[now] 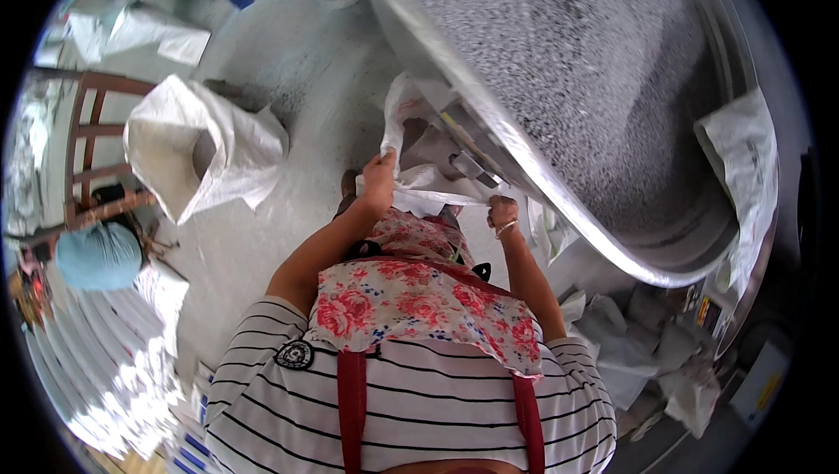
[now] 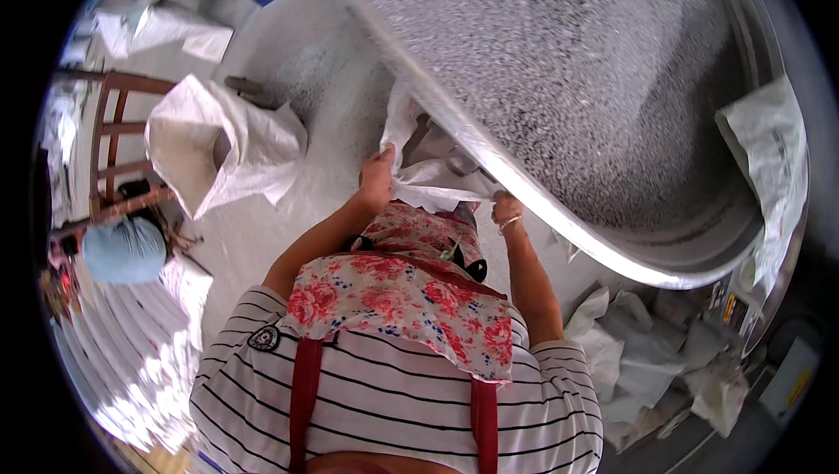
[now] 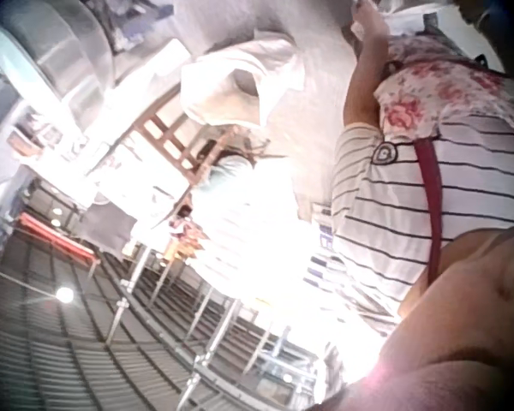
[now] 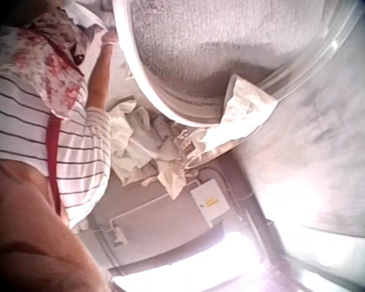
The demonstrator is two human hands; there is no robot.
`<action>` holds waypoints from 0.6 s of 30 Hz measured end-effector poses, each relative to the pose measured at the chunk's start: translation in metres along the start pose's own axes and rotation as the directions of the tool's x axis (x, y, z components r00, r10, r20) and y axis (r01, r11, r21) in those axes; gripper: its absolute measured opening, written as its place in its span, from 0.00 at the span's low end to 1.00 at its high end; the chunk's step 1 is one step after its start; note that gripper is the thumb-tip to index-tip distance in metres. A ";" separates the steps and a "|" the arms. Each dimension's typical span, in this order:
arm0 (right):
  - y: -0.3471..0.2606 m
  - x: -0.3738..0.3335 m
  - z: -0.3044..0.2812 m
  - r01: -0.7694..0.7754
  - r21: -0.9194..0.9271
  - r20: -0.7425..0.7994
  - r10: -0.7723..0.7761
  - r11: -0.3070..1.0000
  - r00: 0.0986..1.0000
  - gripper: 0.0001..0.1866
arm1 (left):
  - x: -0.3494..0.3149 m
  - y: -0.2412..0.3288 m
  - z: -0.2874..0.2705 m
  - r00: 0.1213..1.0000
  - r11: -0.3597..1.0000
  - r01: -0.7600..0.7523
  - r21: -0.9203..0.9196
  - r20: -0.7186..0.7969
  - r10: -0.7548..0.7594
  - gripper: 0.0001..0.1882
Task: The person fills white woven sacks with grey granular material from a large rotating metal drum. They position the sack under the drum's outlet, allow the material to flow in, and then lift and move the filled sack to the side. The process is repeated for multiple sacks.
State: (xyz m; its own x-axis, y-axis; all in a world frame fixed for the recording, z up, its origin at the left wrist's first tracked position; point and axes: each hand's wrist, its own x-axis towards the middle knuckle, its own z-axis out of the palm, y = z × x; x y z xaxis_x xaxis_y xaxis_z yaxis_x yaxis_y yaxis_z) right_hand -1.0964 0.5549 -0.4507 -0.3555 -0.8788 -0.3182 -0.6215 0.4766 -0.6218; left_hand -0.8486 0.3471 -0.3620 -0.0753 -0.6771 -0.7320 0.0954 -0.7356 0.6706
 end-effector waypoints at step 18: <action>-0.004 -0.015 -0.033 0.330 -0.528 0.197 -0.265 0.782 0.944 0.10 | -0.026 -0.027 -0.007 0.988 0.886 -0.086 0.455 0.156 0.016 0.21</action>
State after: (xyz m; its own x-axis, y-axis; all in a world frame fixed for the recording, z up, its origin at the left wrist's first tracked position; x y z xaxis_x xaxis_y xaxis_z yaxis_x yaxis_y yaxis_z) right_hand -1.1119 0.5673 -0.4196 -0.0335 -0.9603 -0.2770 -0.9723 0.0955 -0.2134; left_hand -0.8421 0.3850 -0.3617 -0.2273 -0.6833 -0.6939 -0.3608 -0.6027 0.7117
